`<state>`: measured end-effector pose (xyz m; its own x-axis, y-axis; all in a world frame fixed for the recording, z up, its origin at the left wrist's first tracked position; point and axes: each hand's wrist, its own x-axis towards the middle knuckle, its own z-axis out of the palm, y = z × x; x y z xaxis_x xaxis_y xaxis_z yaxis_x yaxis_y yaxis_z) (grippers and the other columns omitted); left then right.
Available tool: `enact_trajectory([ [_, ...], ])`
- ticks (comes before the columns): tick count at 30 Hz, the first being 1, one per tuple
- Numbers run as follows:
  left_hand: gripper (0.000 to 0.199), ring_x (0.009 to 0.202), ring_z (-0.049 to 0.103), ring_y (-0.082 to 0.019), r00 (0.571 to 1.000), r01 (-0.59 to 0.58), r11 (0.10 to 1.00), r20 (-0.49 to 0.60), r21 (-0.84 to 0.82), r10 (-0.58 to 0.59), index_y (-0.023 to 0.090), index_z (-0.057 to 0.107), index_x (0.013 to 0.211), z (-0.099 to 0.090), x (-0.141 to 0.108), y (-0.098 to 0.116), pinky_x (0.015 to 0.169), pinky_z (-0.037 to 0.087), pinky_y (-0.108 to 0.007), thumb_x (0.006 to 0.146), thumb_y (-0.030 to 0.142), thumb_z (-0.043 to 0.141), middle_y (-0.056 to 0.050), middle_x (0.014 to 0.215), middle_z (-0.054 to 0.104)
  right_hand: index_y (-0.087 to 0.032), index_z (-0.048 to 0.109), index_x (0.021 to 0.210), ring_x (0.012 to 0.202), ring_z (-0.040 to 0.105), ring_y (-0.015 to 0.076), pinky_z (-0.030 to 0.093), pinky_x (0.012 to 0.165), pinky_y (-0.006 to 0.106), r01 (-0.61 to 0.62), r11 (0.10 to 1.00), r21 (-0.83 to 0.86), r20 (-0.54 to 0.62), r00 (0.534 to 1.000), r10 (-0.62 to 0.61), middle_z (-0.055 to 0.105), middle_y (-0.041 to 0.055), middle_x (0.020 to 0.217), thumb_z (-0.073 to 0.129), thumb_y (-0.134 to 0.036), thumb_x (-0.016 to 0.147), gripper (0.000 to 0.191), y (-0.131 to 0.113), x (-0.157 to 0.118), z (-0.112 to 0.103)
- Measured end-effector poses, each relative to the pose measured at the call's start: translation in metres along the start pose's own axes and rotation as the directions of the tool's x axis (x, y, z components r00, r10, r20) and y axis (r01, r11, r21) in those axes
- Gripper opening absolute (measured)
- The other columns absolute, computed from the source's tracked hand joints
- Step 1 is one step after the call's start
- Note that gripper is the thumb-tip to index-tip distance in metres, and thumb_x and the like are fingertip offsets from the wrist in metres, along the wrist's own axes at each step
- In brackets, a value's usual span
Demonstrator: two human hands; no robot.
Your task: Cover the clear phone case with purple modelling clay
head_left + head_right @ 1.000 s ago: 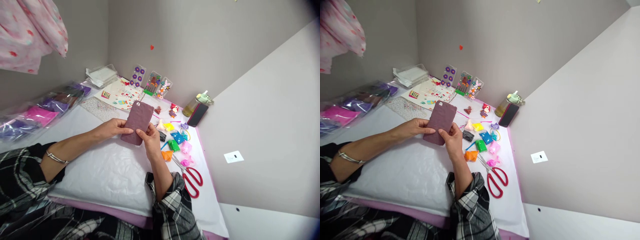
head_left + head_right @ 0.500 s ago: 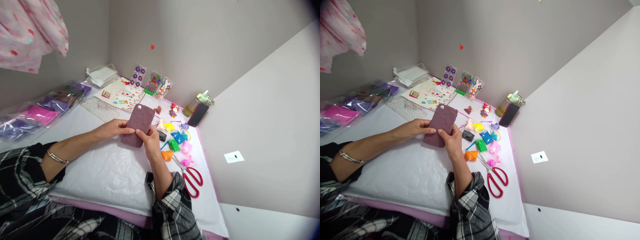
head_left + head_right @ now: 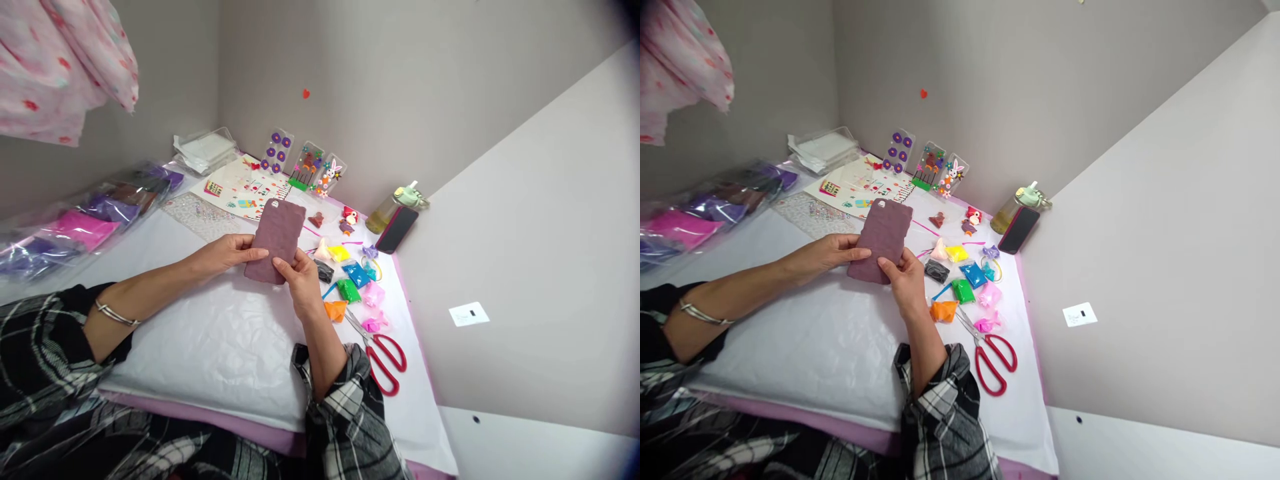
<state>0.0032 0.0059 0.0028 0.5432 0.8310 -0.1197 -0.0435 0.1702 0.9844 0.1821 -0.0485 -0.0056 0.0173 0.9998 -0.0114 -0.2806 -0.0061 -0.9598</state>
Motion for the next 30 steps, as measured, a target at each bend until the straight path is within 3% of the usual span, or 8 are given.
enact_trajectory([
  [6,0.035,0.096,0.070,-0.027,0.984,-0.092,0.996,-0.153,-0.012,0.089,0.019,0.081,0.097,-0.0009,-0.0022,0.0027,0.092,0.053,-0.038,0.075,0.045,0.083,-0.006,0.100,0.082,-0.022,0.079,0.098,0.082,0.071,0.0210,0.057,0.081,0.034,-0.047,0.996,-0.080,0.051,0.997,0.051,0.080,0.0011,0.090,0.081,-0.048,0.075,0.036,0.0018,-0.0003,-0.0001],
  [10,0.036,0.097,0.072,-0.027,0.997,-0.027,0.998,-0.067,-0.050,0.023,0.020,0.081,0.101,0.0005,-0.0026,0.0035,0.093,0.054,-0.039,0.077,0.047,0.081,-0.007,0.103,0.082,-0.021,0.079,0.090,0.074,0.069,0.0199,0.056,0.078,0.033,-0.023,0.996,-0.086,0.003,1.000,0.023,0.079,-0.0002,0.083,0.083,-0.047,0.072,0.032,0.0045,0.0016,-0.0041],
  [14,0.032,0.095,0.074,-0.029,0.998,0.043,0.999,0.045,0.033,-0.044,0.022,0.082,0.096,-0.0001,-0.0005,0.0004,0.091,0.055,-0.039,0.072,0.044,0.083,-0.005,0.097,0.083,-0.022,0.078,0.088,0.072,0.068,0.0194,0.056,0.077,0.033,-0.022,0.996,-0.092,-0.006,1.000,0.021,0.077,-0.0004,0.081,0.080,-0.051,0.075,0.032,0.0017,0.0007,-0.0035],
  [19,0.025,0.089,0.074,-0.027,0.997,0.001,0.998,-0.071,0.059,0.003,0.022,0.082,0.086,-0.0034,0.0013,-0.0009,0.087,0.056,-0.038,0.069,0.041,0.084,-0.004,0.091,0.084,-0.021,0.075,0.079,0.068,0.063,0.0165,0.054,0.072,0.030,-0.039,0.989,-0.142,0.034,0.998,0.044,0.072,-0.0004,0.074,0.079,-0.053,0.074,0.033,-0.0015,-0.0007,-0.0020],
  [23,0.028,0.089,0.074,-0.027,1.000,0.010,0.997,0.011,0.072,-0.011,0.022,0.082,0.089,-0.0018,0.0002,0.0005,0.084,0.055,-0.035,0.072,0.044,0.082,-0.004,0.091,0.083,-0.021,0.065,0.062,0.060,0.054,0.0129,0.047,0.066,0.026,0.001,0.983,-0.184,-0.009,1.000,-0.003,0.063,-0.0038,0.060,0.082,-0.048,0.073,0.034,0.0014,0.0011,-0.0061],
  [30,0.021,0.071,0.067,-0.025,0.998,-0.041,0.958,-0.034,0.283,0.053,0.022,0.078,0.068,-0.0050,0.0020,-0.0030,0.065,0.050,-0.031,0.066,0.042,0.081,-0.001,0.068,0.074,-0.020,0.074,0.077,0.067,0.062,0.0151,0.052,0.069,0.028,-0.013,0.985,-0.170,0.014,1.000,0.016,0.070,-0.0005,0.073,0.077,-0.050,0.078,0.030,-0.0021,-0.0012,-0.0012],
])
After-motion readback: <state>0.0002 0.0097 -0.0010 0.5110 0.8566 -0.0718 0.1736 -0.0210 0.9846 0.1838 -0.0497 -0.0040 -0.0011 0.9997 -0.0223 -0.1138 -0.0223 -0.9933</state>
